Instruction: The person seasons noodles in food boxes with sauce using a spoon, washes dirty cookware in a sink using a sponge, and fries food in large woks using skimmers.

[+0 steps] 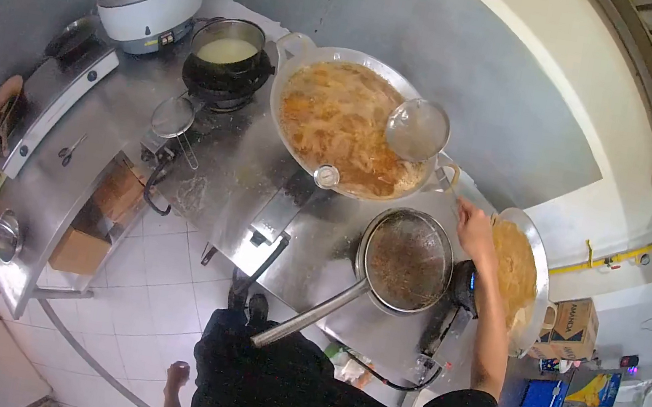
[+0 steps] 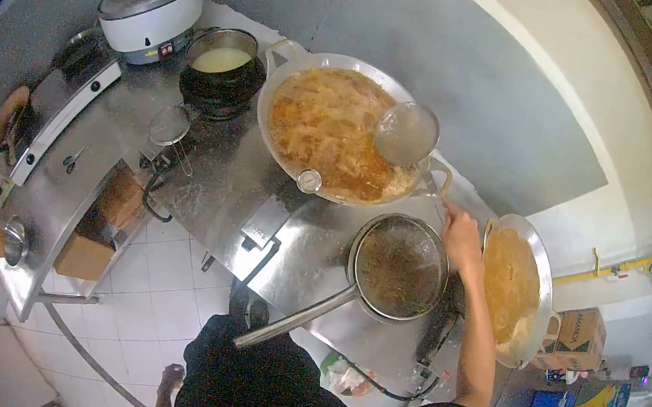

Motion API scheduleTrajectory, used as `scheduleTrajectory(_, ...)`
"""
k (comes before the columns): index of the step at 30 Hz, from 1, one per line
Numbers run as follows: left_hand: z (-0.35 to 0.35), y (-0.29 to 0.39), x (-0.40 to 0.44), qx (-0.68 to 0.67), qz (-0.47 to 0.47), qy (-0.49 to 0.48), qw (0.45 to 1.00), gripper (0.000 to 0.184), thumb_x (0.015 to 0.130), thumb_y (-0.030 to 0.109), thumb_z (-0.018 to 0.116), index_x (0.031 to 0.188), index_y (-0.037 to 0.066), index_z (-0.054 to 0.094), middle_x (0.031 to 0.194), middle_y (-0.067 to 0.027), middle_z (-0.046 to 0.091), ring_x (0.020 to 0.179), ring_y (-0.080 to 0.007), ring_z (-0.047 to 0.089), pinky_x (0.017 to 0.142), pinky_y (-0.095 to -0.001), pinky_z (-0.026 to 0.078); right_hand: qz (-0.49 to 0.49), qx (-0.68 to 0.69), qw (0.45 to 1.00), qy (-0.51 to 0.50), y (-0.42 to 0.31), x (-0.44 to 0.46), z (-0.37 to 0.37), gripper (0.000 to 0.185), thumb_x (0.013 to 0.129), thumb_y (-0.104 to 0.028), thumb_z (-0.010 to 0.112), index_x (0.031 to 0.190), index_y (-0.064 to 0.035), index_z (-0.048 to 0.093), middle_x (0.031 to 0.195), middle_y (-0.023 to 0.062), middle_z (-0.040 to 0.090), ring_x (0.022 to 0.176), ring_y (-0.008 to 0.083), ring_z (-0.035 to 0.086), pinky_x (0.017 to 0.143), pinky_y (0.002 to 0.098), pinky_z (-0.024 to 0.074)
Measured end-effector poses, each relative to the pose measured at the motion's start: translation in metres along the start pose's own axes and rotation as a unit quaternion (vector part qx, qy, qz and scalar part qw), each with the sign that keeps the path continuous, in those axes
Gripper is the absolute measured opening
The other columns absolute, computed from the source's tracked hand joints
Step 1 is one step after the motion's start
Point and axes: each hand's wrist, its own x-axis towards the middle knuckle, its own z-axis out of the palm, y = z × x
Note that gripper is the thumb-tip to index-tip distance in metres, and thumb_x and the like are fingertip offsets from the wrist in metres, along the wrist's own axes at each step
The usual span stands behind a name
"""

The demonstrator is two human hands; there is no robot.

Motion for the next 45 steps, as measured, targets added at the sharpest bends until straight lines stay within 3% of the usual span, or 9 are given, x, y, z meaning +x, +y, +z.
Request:
scheduleTrajectory(4,-0.034,0.035,0.012,-0.103,-0.153,0.029,0.982,0.022,0.081,0.022,0.057,0.093,0.008,0.069,0.090,-0.0165,0.068,0.080,-0.0318,0.067,0.073,-0.0419,0.053,0.042,-0.183,0.982,-0.008,-0.003,0.005,-0.004,0.027,0.087,-0.011,0.046,0.109,-0.0019,0.058,0.084,0.0272,0.063,0.082,0.0450,0.061,0.071,0.0496,0.0510)
scheduleTrajectory(9,-0.037,0.013,0.032,-0.119,-0.070,0.079,0.987,0.020,0.081,0.018,0.054,0.091,0.008,0.068,0.092,-0.0160,0.067,0.089,-0.0342,0.064,0.081,-0.0438,0.050,-0.035,-0.185,0.980,-0.063,0.018,0.013,-0.009,0.036,0.075,-0.001,0.048,0.109,0.0027,0.058,0.080,0.0283,0.061,0.066,0.0401,0.062,0.059,0.0469,0.0489)
scheduleTrajectory(15,-0.033,0.017,0.026,-0.037,-0.039,0.073,0.996,0.020,0.080,0.019,0.056,0.093,0.008,0.067,0.091,-0.0168,0.067,0.086,-0.0322,0.066,0.075,-0.0423,0.053,0.080,0.055,0.938,-0.332,-0.028,0.013,-0.071,0.051,0.075,0.001,0.038,0.124,-0.0013,0.054,0.062,0.0046,0.053,0.044,0.0106,0.047,0.035,0.0267,0.0344)
scheduleTrajectory(18,-0.017,0.027,0.022,-0.204,-0.193,0.021,0.959,0.019,0.081,0.022,0.057,0.092,0.009,0.067,0.083,-0.0151,0.069,0.078,-0.0294,0.068,0.072,-0.0421,0.053,0.157,0.194,0.892,-0.378,-0.027,0.016,-0.054,0.025,0.092,-0.015,0.050,0.112,-0.0038,0.059,0.059,0.0017,0.048,0.041,0.0075,0.038,0.033,0.0242,0.0295)
scheduleTrajectory(29,-0.051,0.097,-0.020,-0.123,-0.112,0.068,0.984,0.015,0.075,0.015,0.064,0.089,0.008,0.065,0.074,-0.0108,0.068,0.064,-0.0199,0.066,0.061,-0.0346,0.054,0.279,0.512,0.727,-0.361,-0.008,-0.045,-0.018,0.030,0.097,-0.015,0.041,0.125,-0.0074,0.049,0.058,-0.0037,0.041,0.041,0.0031,0.027,0.035,0.0193,0.0188)
scheduleTrajectory(36,-0.049,0.058,0.004,0.113,0.073,0.077,0.988,0.022,0.081,0.022,0.056,0.093,0.008,0.067,0.092,-0.0167,0.067,0.076,-0.0310,0.067,0.068,-0.0407,0.054,0.222,0.338,0.871,-0.279,0.003,-0.033,-0.016,0.032,0.092,-0.007,0.039,0.121,-0.0034,0.051,0.060,0.0070,0.053,0.042,0.0119,0.047,0.035,0.0282,0.0335)
scheduleTrajectory(39,-0.085,0.123,0.004,-0.013,-0.141,-0.017,0.990,0.023,0.081,0.021,0.052,0.093,0.008,0.067,0.104,-0.0172,0.064,0.093,-0.0340,0.062,0.080,-0.0436,0.050,-0.221,-0.035,0.974,0.037,0.030,-0.014,0.043,0.035,0.086,-0.005,0.045,0.120,-0.0030,0.053,0.070,0.0218,0.062,0.059,0.0291,0.064,0.047,0.0415,0.0482)
scheduleTrajectory(44,-0.071,0.072,0.045,0.109,0.096,0.050,0.988,0.023,0.081,0.021,0.053,0.093,0.008,0.067,0.095,-0.0161,0.067,0.090,-0.0335,0.063,0.081,-0.0420,0.050,-0.024,-0.204,0.979,-0.017,-0.025,0.000,0.015,0.043,0.080,-0.006,0.051,0.123,-0.0065,0.052,0.075,0.0222,0.064,0.071,0.0357,0.066,0.060,0.0462,0.0533)
scheduleTrajectory(45,-0.067,0.078,0.047,-0.078,-0.122,0.057,0.988,0.020,0.079,0.017,0.054,0.090,0.008,0.068,0.090,-0.0146,0.067,0.086,-0.0349,0.063,0.079,-0.0412,0.050,-0.028,-0.238,0.971,-0.001,-0.026,0.004,0.014,0.043,0.080,-0.006,0.051,0.123,-0.0069,0.052,0.073,0.0201,0.064,0.069,0.0347,0.066,0.059,0.0449,0.0539)
